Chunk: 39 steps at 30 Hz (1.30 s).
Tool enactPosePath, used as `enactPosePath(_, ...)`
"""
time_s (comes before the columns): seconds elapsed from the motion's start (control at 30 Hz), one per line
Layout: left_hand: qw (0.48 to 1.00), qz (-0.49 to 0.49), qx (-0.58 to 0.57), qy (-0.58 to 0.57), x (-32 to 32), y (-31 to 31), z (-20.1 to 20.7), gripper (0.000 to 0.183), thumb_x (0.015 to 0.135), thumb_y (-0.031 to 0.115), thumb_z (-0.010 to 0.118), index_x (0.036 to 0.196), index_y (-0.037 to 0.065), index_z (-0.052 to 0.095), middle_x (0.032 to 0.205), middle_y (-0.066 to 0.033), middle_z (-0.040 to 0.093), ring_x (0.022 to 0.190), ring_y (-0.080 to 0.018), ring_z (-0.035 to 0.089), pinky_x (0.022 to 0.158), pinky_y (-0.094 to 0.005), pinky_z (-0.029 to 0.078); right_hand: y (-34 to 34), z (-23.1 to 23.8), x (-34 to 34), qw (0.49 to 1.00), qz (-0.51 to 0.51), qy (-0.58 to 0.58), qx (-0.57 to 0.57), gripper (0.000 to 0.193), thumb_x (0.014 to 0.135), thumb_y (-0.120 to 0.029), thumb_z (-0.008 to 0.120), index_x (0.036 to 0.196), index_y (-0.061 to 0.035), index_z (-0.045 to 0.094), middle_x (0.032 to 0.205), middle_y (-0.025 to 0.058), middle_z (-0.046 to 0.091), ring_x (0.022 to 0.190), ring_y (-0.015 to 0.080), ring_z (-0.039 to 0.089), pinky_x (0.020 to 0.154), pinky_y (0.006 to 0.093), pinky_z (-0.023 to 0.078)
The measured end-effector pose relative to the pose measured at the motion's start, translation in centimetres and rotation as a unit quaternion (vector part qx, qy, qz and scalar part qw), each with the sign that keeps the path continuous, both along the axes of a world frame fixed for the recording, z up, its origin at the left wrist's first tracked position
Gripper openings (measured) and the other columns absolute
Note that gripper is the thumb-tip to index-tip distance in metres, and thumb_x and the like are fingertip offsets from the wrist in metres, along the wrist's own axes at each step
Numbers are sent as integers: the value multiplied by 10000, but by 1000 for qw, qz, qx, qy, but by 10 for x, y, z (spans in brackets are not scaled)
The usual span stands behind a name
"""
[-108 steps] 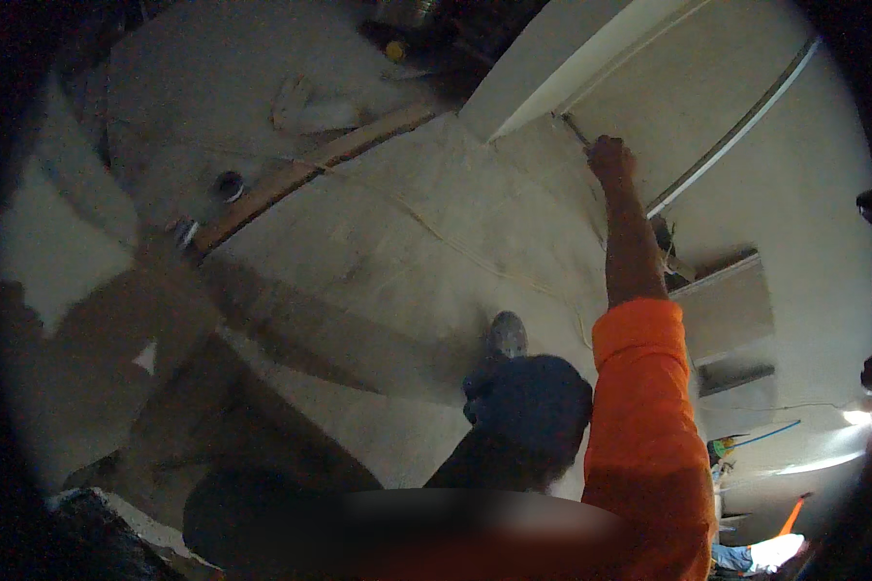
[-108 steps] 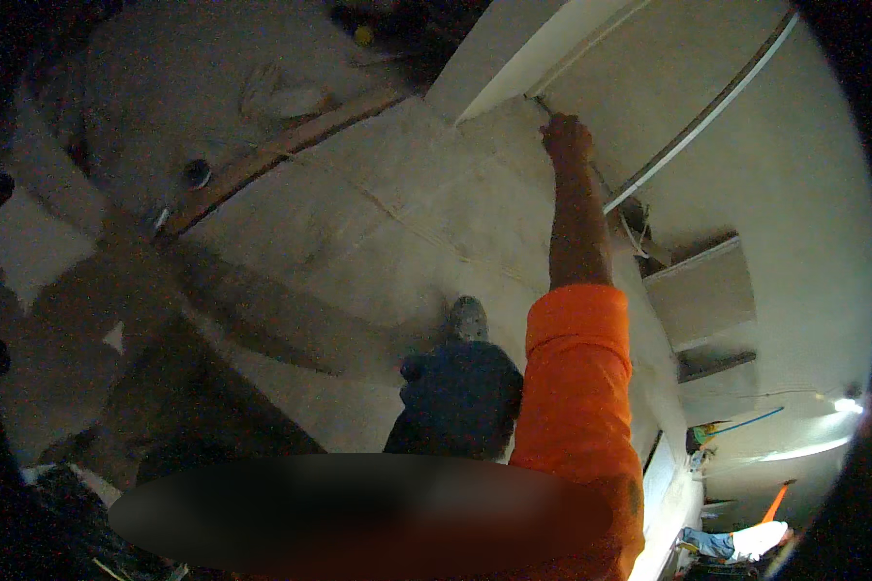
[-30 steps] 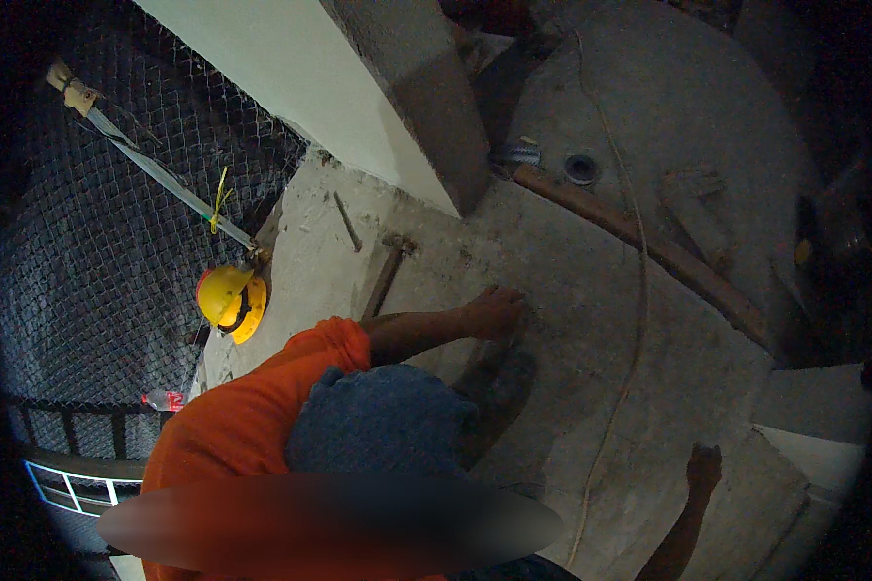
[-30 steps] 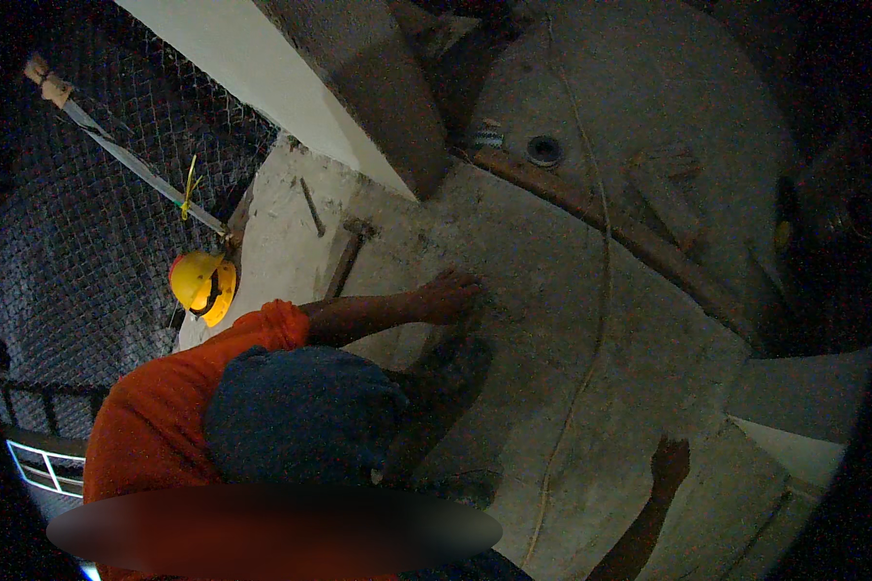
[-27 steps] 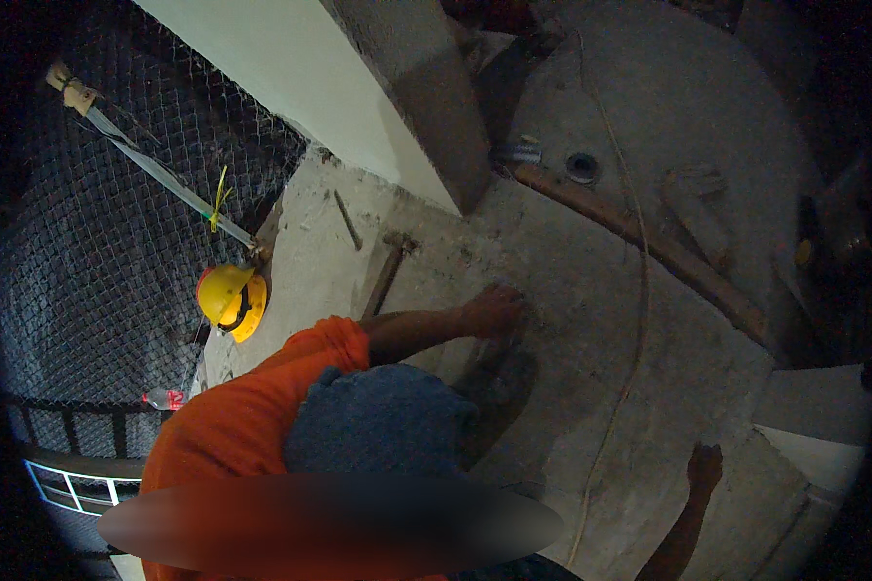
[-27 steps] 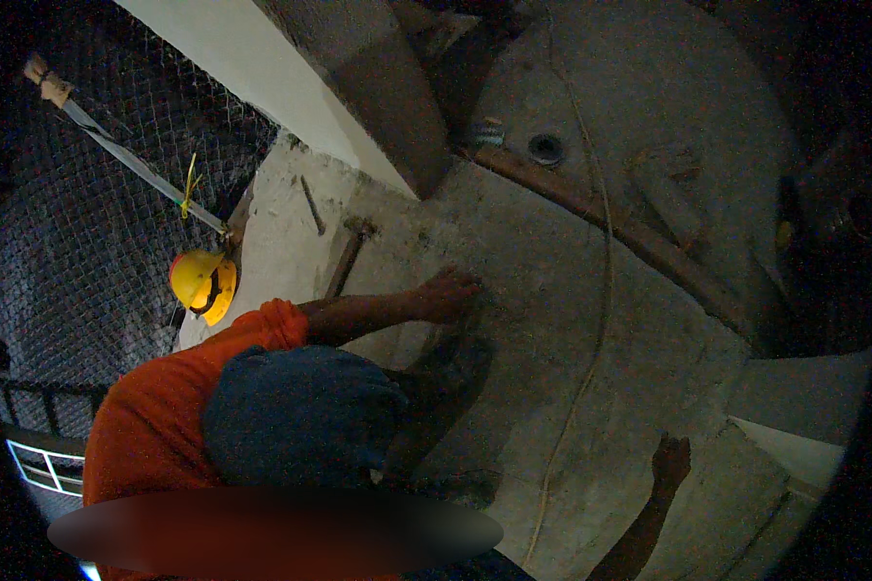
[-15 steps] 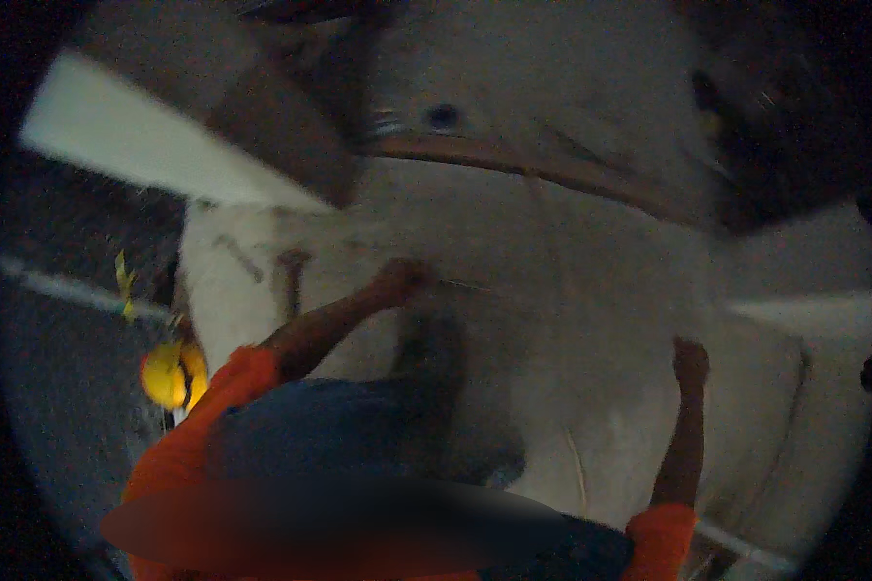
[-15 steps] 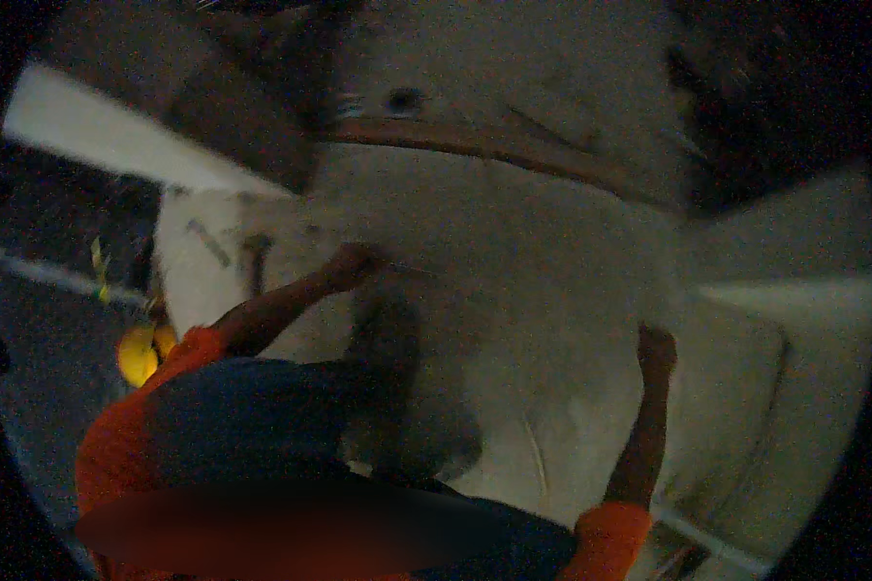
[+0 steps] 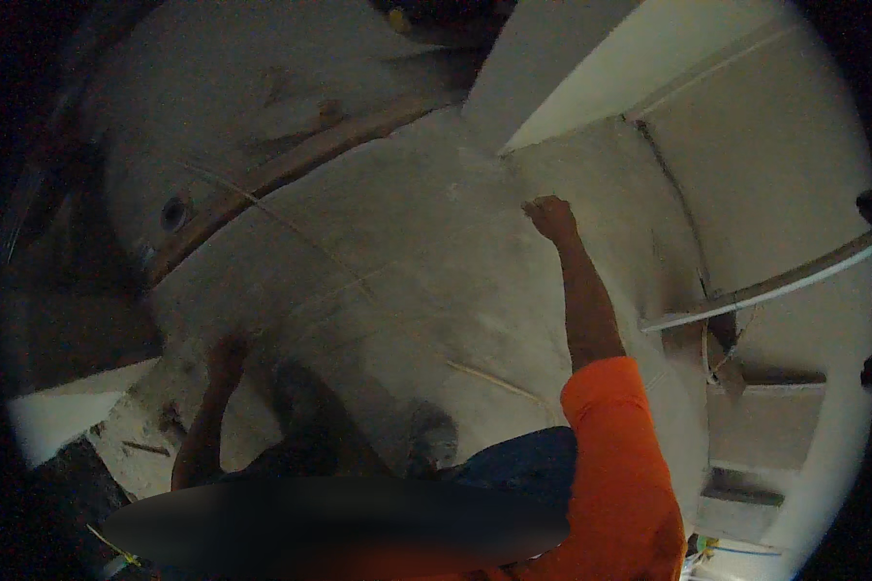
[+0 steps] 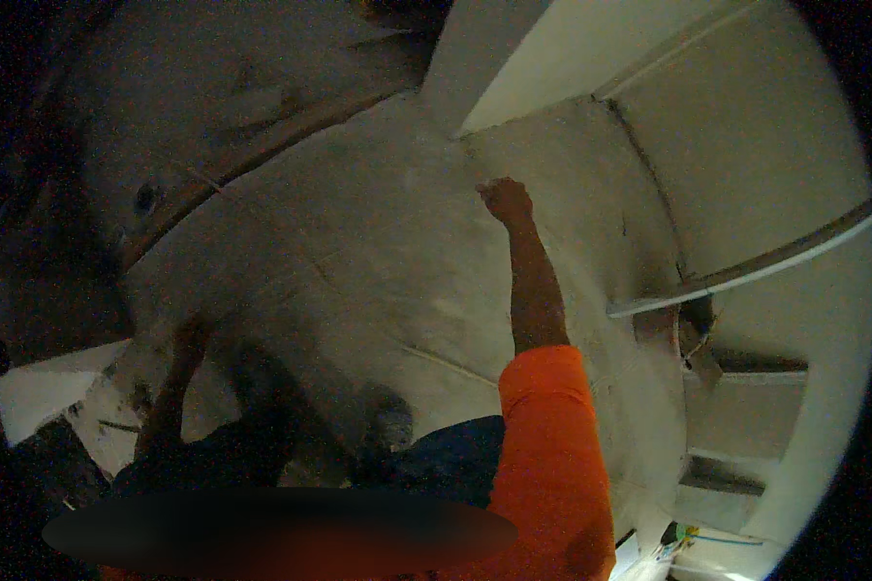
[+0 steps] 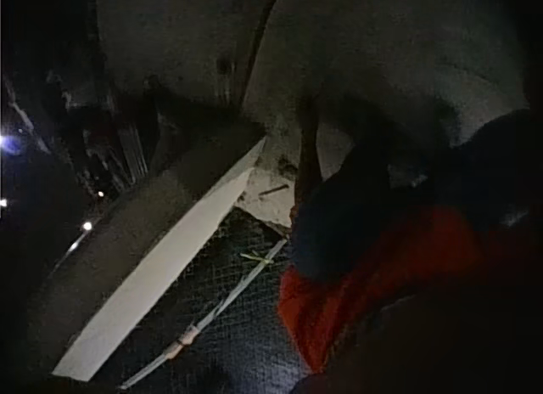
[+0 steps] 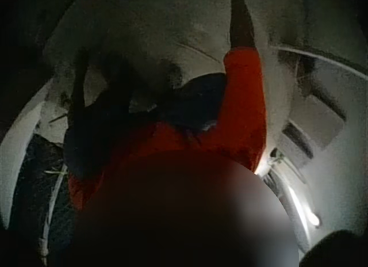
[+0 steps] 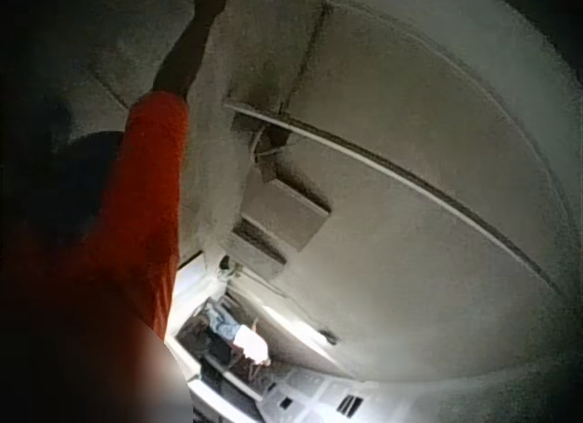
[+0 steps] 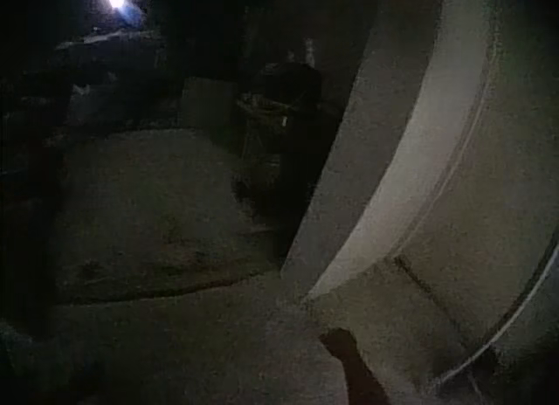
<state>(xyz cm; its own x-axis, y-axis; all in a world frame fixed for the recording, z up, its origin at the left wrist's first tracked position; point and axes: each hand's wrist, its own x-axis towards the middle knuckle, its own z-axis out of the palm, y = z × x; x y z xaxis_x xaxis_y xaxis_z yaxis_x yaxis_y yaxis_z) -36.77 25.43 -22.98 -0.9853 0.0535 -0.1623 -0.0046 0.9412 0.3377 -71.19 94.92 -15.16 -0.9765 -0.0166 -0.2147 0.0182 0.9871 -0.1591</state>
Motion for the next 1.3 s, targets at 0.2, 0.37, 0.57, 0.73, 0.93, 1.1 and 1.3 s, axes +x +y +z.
enactPosePath(0.2,994,87,67,-20,2,2,3,345,927,283,605,1156,34,668,1115,-152,684,1055,-347,632,901,-444,489,28,-6,-13,999,2,-47,5,446,936,-488,560,803,-97,728,778,108,710,713,272,696,726,397,547)
enactPosePath(0.37,953,215,197,-84,-4,2,19,288,900,260,607,1007,8,693,925,-169,692,894,-340,661,792,-438,498,42,1,-9,905,-197,-102,-364,389,927,-401,599,759,-67,705,641,72,663,536,165,646,551,342,536)
enactPosePath(0.57,986,74,148,31,4,-7,17,278,877,261,626,967,6,688,918,-168,685,890,-334,654,802,-420,491,63,-23,-10,981,-125,-108,-99,289,901,-323,647,817,-53,706,708,91,678,608,215,671,567,389,540)
enactPosePath(0.73,950,221,210,-69,3,-4,7,227,890,203,635,1008,19,694,987,-162,686,939,-329,656,858,-395,498,38,-34,23,987,146,60,-1,234,873,-274,660,877,-40,673,891,157,692,884,369,663,740,473,536)
enactPosePath(0.93,972,138,184,-48,6,-1,5,197,908,178,636,1028,37,702,1014,-108,699,947,-276,656,875,-377,501,-5,-20,62,992,88,-95,4,321,899,-275,632,1168,-101,634,1311,146,567,1173,343,586,951,473,500)
enactPosePath(1.1,986,118,120,-7,4,1,15,204,897,172,626,1020,29,704,996,-103,702,925,-238,649,857,-377,502,-8,-33,63,981,178,-18,72,318,876,-218,626,1166,-86,632,1354,161,544,1169,342,591,951,473,510)
enactPosePath(1.3,970,146,192,-44,9,0,24,204,885,164,601,980,14,702,934,-141,682,874,-269,637,822,-387,501,-4,-23,67,987,149,-18,60,387,872,-223,622,1212,-44,573,1298,189,572,1057,355,646,872,465,557)
